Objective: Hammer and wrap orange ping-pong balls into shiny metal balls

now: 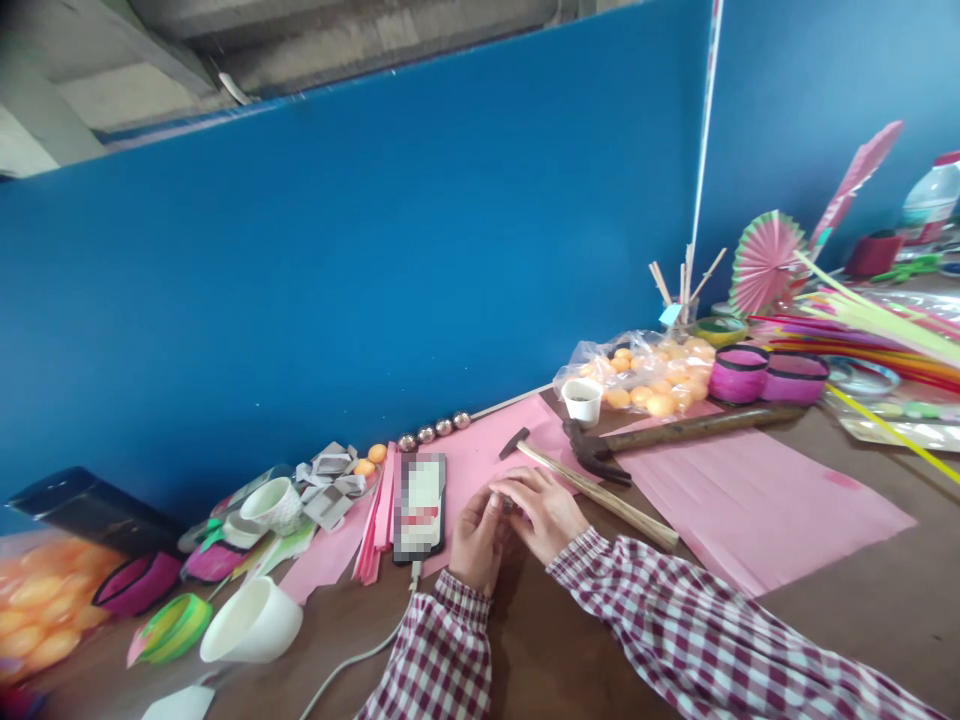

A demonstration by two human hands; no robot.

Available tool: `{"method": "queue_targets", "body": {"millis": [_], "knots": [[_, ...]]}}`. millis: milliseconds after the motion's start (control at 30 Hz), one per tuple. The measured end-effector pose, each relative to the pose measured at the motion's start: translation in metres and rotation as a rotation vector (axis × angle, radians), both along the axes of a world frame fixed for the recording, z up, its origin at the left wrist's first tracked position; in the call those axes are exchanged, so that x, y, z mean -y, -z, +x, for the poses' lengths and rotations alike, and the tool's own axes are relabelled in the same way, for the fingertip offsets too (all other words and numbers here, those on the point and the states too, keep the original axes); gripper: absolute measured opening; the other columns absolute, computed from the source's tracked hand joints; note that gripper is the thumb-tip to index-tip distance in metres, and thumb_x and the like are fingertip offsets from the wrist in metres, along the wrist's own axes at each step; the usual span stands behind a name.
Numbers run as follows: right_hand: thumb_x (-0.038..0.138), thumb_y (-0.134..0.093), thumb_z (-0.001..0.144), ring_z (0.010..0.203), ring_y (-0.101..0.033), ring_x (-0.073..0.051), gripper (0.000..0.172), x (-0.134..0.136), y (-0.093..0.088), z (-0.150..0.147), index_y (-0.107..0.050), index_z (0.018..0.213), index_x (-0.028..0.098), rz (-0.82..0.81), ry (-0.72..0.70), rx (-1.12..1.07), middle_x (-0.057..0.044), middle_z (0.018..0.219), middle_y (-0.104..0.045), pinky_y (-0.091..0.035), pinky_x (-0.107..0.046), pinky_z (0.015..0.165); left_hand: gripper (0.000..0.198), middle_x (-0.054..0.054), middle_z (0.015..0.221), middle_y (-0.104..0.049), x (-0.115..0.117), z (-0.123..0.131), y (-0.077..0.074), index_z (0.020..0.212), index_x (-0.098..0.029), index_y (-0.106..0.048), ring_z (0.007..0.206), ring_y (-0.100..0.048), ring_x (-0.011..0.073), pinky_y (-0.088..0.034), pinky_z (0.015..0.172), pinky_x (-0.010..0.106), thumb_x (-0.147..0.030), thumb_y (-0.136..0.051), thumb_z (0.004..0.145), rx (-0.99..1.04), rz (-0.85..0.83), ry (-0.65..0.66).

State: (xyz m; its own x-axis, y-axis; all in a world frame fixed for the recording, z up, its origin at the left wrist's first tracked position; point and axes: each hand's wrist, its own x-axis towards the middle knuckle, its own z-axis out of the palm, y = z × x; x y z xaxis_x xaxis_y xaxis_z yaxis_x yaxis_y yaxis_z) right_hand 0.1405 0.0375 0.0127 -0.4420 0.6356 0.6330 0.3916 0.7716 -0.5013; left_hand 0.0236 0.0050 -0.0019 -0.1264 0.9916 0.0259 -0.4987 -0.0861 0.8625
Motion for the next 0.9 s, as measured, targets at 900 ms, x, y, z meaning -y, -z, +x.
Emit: {"method": "queue_targets", "body": {"millis": [900], "knots": [[0.008, -0.049, 0.069, 0.101, -0.048, -0.020, 0.046, -0.0005, 0.0025, 0.0013, -0.050, 0.113, 0.023, -0.026, 0.000, 0.041, -0.005, 0.108, -0.056, -0.041, -0.038, 0.088, 0.034, 0.010, 0.102, -0.063, 0.0014, 0.0009, -0.0021, 0.103, -0.016, -0.059, 0.100, -0.056, 0.0212, -0.041, 0.088, 0.034, -0.035, -0.055, 0.075, -0.074, 0.046, -0.030]]}}
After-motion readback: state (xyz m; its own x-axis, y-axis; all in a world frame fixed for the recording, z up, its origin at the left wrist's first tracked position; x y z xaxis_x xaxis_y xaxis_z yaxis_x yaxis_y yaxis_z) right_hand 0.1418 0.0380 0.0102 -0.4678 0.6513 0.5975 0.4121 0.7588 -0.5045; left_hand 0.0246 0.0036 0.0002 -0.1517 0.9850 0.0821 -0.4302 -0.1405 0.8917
